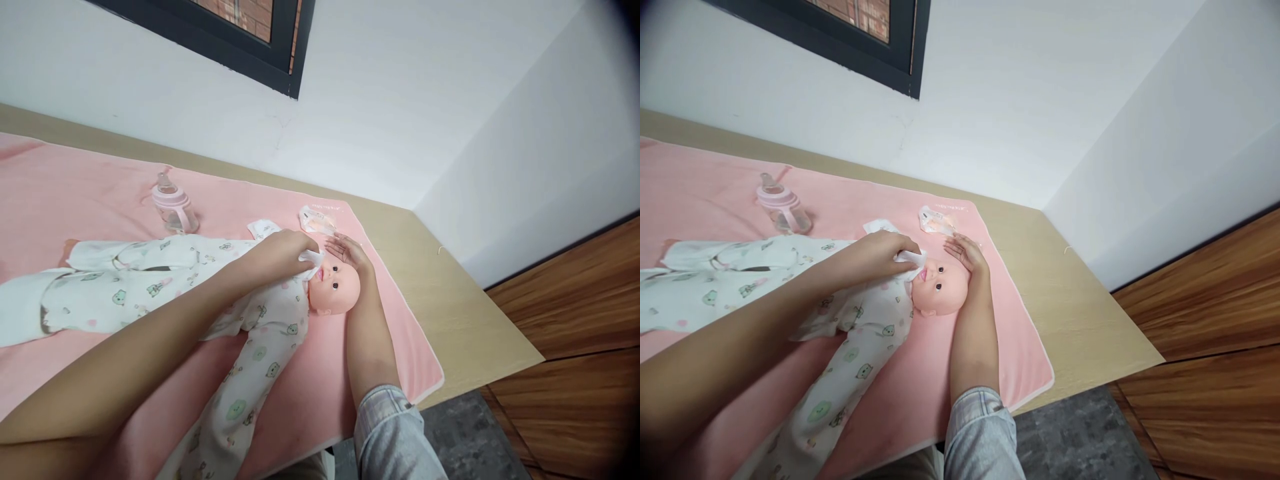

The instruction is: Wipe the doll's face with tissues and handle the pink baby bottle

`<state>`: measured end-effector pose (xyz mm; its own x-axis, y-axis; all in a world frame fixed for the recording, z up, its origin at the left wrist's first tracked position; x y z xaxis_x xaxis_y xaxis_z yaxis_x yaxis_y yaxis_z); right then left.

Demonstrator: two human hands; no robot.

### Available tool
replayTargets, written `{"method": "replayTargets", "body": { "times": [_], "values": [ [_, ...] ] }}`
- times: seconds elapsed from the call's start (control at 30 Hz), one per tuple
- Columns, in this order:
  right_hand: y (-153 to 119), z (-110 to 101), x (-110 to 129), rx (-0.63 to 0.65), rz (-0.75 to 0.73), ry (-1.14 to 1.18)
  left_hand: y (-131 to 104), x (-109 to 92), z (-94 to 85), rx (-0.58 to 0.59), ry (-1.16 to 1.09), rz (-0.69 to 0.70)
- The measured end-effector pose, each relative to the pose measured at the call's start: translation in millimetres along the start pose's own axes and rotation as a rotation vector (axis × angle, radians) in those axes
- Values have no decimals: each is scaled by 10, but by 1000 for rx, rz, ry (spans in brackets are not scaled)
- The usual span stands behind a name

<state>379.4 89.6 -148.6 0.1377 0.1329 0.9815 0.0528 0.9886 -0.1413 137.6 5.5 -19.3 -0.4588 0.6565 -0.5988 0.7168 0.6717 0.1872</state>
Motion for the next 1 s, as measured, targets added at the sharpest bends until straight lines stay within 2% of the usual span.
{"method": "replayTargets", "body": {
  "times": [0.4, 0.6, 0.8, 1.0],
  "values": [
    [-107, 49, 10, -54, 29, -73, 45, 120, 52, -64, -29, -6],
    [-83, 48, 39, -36, 4, -63, 25, 43, 32, -4, -134, 43],
    [-61, 48, 52, 2, -11, -23, 4, -50, 86, 38, -168, 71],
    [-11, 8, 6, 3, -12, -6, 24, -18, 86, -6, -149, 40]
  ]
}}
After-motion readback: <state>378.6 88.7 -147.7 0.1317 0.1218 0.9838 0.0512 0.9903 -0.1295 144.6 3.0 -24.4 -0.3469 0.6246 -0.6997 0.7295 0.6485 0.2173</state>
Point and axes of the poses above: each hand's wrist, its own y-axis towards the middle knuckle, its own z-axis out of the palm, x = y × z, the point moved 4 cm from there along y, towards the middle knuckle, and after that the axes turned 14 degrees about -y, right-handed, at the moved point
